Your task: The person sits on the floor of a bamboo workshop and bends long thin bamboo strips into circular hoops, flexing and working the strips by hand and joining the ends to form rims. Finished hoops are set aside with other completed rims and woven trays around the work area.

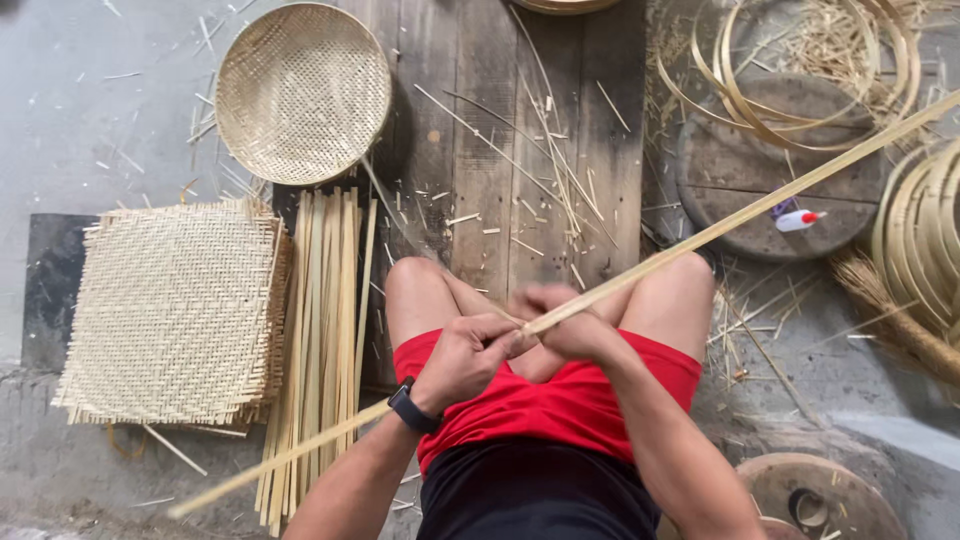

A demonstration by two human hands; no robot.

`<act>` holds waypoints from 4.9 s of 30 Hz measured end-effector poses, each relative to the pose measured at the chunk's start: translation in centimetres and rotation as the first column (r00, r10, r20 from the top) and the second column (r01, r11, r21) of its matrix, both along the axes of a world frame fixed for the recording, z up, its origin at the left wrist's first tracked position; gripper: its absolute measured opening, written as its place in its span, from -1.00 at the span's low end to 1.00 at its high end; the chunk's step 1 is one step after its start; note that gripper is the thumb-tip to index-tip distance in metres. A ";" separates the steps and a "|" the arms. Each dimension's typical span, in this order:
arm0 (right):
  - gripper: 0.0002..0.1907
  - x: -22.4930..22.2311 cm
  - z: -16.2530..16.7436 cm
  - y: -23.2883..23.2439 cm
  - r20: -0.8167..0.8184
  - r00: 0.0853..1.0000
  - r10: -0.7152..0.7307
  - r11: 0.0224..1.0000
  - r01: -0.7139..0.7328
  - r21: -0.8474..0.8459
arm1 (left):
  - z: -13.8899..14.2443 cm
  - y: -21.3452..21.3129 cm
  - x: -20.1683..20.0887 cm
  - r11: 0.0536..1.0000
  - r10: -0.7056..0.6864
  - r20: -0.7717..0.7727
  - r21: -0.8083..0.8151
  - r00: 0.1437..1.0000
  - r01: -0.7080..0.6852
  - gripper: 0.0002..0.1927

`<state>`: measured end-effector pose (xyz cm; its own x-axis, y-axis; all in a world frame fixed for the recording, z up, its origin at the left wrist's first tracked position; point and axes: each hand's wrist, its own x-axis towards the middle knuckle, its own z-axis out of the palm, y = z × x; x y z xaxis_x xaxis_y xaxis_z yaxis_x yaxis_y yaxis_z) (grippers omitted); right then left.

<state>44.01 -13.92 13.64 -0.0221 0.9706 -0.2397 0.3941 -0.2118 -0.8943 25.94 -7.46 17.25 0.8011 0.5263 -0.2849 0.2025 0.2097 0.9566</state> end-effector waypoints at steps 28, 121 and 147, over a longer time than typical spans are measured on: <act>-0.86 -0.9 -6.3 3.1 -0.991 0.100 0.087 0.970 0.218 0.107 | 0.7 -0.3 1.8 0.945 -0.321 -0.174 0.003 0.931 0.326 -0.81; -0.70 -1.8 -3.2 1.2 -0.948 0.132 -0.288 0.834 0.521 -0.181 | 9.0 7.9 3.7 0.352 0.156 0.350 0.854 0.924 -0.383 -0.78; -0.86 -3.8 10.9 8.4 -0.065 0.935 -0.348 0.871 0.348 0.346 | -0.6 2.7 3.0 0.620 0.783 0.387 -0.546 0.487 -0.563 -0.77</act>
